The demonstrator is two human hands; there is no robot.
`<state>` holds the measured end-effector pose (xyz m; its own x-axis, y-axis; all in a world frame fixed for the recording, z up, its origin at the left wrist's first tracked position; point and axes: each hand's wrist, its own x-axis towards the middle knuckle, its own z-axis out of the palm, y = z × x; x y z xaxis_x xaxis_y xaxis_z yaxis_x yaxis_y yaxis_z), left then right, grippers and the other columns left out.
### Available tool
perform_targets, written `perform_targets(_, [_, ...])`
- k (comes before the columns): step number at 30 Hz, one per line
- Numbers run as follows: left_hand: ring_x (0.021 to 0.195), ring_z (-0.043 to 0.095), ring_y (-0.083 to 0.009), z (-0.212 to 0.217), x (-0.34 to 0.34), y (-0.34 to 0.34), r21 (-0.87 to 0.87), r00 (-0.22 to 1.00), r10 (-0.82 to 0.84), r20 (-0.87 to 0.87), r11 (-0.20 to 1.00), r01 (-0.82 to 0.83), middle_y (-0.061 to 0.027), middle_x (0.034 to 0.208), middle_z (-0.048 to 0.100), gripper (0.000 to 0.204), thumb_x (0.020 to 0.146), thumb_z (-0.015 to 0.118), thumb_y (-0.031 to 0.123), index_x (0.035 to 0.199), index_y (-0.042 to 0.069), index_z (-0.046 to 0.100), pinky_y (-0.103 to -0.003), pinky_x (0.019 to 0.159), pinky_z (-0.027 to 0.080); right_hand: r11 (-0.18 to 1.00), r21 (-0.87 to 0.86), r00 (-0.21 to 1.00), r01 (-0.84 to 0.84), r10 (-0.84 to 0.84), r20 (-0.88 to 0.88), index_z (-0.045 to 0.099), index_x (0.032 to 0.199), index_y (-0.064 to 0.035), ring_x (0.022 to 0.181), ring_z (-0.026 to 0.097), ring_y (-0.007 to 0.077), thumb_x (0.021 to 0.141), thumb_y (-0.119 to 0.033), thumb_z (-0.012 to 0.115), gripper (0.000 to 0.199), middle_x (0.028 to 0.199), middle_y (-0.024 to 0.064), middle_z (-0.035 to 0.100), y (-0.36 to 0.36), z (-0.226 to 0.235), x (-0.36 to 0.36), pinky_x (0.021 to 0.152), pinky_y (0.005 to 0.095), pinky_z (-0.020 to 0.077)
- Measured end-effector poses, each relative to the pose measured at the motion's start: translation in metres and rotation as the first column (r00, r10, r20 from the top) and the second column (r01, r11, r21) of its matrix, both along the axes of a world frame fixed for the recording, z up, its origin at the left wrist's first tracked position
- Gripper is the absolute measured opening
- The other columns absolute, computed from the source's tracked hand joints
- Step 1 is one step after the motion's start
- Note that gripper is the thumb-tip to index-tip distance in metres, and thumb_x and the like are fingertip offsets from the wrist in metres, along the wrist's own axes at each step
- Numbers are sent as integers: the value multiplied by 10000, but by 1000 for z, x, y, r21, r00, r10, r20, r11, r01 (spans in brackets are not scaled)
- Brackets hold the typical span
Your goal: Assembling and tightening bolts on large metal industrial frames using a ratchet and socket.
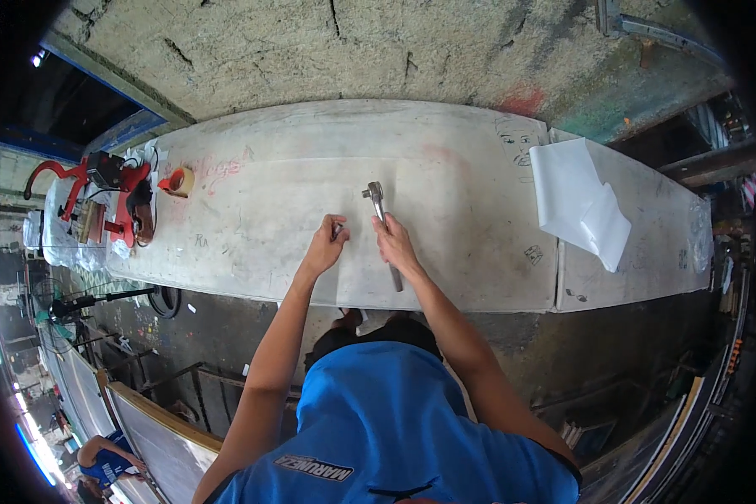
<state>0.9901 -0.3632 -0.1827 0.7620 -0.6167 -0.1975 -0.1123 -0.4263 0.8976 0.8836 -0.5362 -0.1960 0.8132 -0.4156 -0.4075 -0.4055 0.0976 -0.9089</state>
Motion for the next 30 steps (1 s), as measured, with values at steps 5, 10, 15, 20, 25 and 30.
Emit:
perform_targets(5, [673,537,-168,53,29,13,12,991,-119,62,993,118,-87,763,628,321,957,680,86,1232,34,522,-333,663,463,957,-275,990,-96,121,76,497,944,7,615,590,250,1045,-366,586,397,635,172,498,23,32,-1,588,436,416])
perform_targets(10, [677,549,-202,90,47,31,31,982,-185,27,982,185,-111,742,617,436,928,704,62,1301,41,479,-362,683,468,921,-356,982,-159,184,37,528,963,-3,579,435,155,1031,-372,610,383,623,123,485,46,52,2,558,386,384])
perform_targets(15, [681,518,-185,73,67,60,6,948,-312,56,950,313,-58,755,604,480,944,688,63,1360,91,451,-336,693,452,902,-375,973,-213,229,-2,530,992,-6,551,524,295,1031,-349,611,354,642,189,540,73,64,13,561,445,399])
perform_targets(20, [698,520,-175,78,75,77,-146,953,-300,-49,946,290,-44,762,609,411,985,647,117,1349,92,457,-317,699,442,919,-363,983,-155,181,37,549,969,-17,535,471,214,1033,-350,623,346,614,128,507,92,65,21,533,407,376])
perform_targets(25, [698,517,-166,100,73,77,-167,971,-240,21,956,240,-61,759,596,249,1037,584,208,1226,52,543,-320,689,438,961,-269,986,-58,98,138,530,925,-66,505,413,72,1041,-403,614,366,620,-27,464,106,67,31,461,280,343])
perform_targets(30, [648,543,-248,118,71,76,-145,994,-45,105,988,60,-145,748,584,243,1046,562,250,1095,13,591,-386,644,454,992,-126,985,-20,41,169,523,952,-90,463,397,50,1053,-397,594,330,605,-41,438,125,82,43,408,249,308])
